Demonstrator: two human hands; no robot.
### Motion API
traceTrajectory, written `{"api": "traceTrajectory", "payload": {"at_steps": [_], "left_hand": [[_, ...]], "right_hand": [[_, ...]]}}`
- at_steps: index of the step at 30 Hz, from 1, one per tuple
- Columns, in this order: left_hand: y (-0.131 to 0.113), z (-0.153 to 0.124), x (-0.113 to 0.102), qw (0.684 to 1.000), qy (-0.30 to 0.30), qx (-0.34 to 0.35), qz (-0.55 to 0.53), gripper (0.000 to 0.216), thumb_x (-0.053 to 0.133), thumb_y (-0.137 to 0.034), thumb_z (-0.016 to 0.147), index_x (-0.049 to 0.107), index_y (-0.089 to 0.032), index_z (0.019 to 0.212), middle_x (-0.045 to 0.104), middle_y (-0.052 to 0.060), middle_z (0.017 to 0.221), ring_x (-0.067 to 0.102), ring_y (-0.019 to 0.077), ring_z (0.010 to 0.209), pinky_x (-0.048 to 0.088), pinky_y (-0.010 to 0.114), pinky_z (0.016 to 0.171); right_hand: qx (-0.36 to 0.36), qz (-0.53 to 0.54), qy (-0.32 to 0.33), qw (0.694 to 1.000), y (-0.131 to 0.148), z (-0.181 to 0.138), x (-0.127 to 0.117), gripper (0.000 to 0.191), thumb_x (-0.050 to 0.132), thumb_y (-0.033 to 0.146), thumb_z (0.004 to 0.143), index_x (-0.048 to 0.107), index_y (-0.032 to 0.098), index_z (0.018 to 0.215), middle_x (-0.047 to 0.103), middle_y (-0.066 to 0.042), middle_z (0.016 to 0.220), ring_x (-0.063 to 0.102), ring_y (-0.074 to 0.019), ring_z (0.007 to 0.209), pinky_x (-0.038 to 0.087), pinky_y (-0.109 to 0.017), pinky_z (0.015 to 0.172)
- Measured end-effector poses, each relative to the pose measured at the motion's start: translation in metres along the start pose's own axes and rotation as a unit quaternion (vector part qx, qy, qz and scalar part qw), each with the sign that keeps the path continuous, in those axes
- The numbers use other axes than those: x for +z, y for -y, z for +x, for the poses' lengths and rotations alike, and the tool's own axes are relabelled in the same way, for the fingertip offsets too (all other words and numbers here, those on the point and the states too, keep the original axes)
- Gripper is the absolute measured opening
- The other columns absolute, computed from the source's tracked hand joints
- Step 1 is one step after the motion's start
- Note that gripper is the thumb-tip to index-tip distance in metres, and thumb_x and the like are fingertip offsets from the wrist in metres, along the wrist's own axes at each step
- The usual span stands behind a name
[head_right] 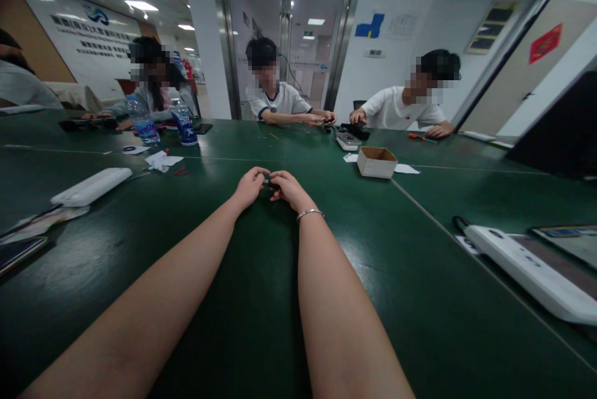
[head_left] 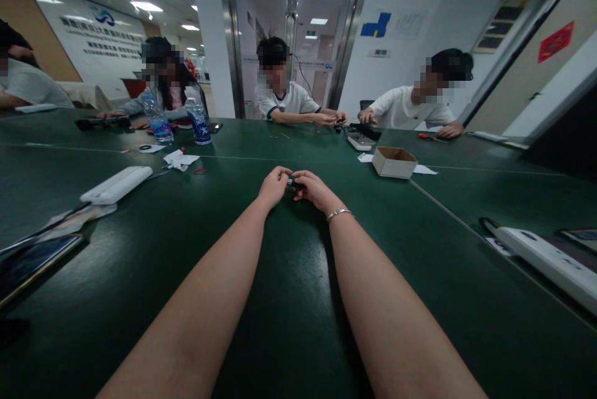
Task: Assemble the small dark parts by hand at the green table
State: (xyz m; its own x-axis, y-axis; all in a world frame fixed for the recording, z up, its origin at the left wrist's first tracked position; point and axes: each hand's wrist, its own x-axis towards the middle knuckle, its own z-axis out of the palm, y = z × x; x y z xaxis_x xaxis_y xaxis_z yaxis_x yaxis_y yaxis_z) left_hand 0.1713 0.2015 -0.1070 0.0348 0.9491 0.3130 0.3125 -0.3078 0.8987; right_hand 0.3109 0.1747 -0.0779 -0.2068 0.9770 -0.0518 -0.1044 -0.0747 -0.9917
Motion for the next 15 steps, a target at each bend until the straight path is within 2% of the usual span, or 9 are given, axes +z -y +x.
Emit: {"api": "traceTrajectory", "payload": {"at_steps": [2, 4, 7, 11, 15], "left_hand": [[-0.0006, -0.0002, -0.0001, 1.0, -0.002, 0.005, 0.001, 0.026, 0.042, -0.02, 0.085, 0.064, -0.017, 0.099, 0.062, 0.003, 0.079, 0.053, 0.0127, 0.064, 0.042, 0.025, 0.062], [-0.0015, -0.0003, -0.0002, 1.0, -0.005, 0.005, 0.004, 0.025, 0.042, -0.02, 0.085, 0.064, -0.017, 0.099, 0.063, 0.003, 0.082, 0.053, 0.0126, 0.065, 0.041, 0.024, 0.062], [-0.0017, -0.0001, -0.0001, 1.0, -0.008, 0.005, 0.006, 0.025, 0.043, -0.02, 0.085, 0.064, -0.017, 0.098, 0.063, 0.003, 0.082, 0.052, 0.0121, 0.064, 0.041, 0.024, 0.061], [-0.0001, 0.0003, -0.0004, 1.0, -0.002, 0.0, -0.002, 0.021, 0.045, -0.023, 0.086, 0.063, -0.018, 0.094, 0.058, 0.0, 0.069, 0.049, 0.0111, 0.056, 0.037, 0.023, 0.055], [-0.0056, -0.0013, -0.0016, 0.999, -0.005, -0.012, -0.033, 0.024, 0.048, -0.035, 0.086, 0.06, -0.017, 0.076, 0.051, -0.003, 0.055, 0.044, 0.0097, 0.049, 0.033, 0.022, 0.049]], "right_hand": [[0.001, 0.014, 0.0, 1.0, -0.0001, 0.0004, -0.0002, 0.013, 0.055, 0.009, 0.084, 0.053, 0.019, 0.092, 0.053, 0.005, 0.06, 0.046, -0.0067, 0.041, 0.055, -0.022, 0.048], [0.005, 0.019, 0.004, 1.0, 0.0, 0.0008, -0.0001, 0.008, 0.056, 0.013, 0.086, 0.054, 0.019, 0.091, 0.055, 0.004, 0.061, 0.047, -0.007, 0.042, 0.055, -0.023, 0.048], [0.008, 0.006, 0.005, 1.0, 0.0008, 0.0008, 0.0003, 0.006, 0.051, 0.014, 0.089, 0.056, 0.017, 0.088, 0.056, 0.002, 0.061, 0.049, -0.0078, 0.043, 0.055, -0.022, 0.046], [0.0, 0.014, 0.006, 1.0, 0.0005, 0.0012, -0.0004, 0.016, 0.05, 0.002, 0.083, 0.058, 0.016, 0.087, 0.056, 0.002, 0.063, 0.049, -0.0072, 0.045, 0.056, -0.023, 0.048], [-0.011, 0.026, 0.005, 1.0, -0.004, 0.0043, -0.0034, 0.018, 0.054, 0.0, 0.078, 0.058, 0.016, 0.086, 0.061, 0.001, 0.069, 0.058, -0.0088, 0.053, 0.057, -0.022, 0.054]]}}
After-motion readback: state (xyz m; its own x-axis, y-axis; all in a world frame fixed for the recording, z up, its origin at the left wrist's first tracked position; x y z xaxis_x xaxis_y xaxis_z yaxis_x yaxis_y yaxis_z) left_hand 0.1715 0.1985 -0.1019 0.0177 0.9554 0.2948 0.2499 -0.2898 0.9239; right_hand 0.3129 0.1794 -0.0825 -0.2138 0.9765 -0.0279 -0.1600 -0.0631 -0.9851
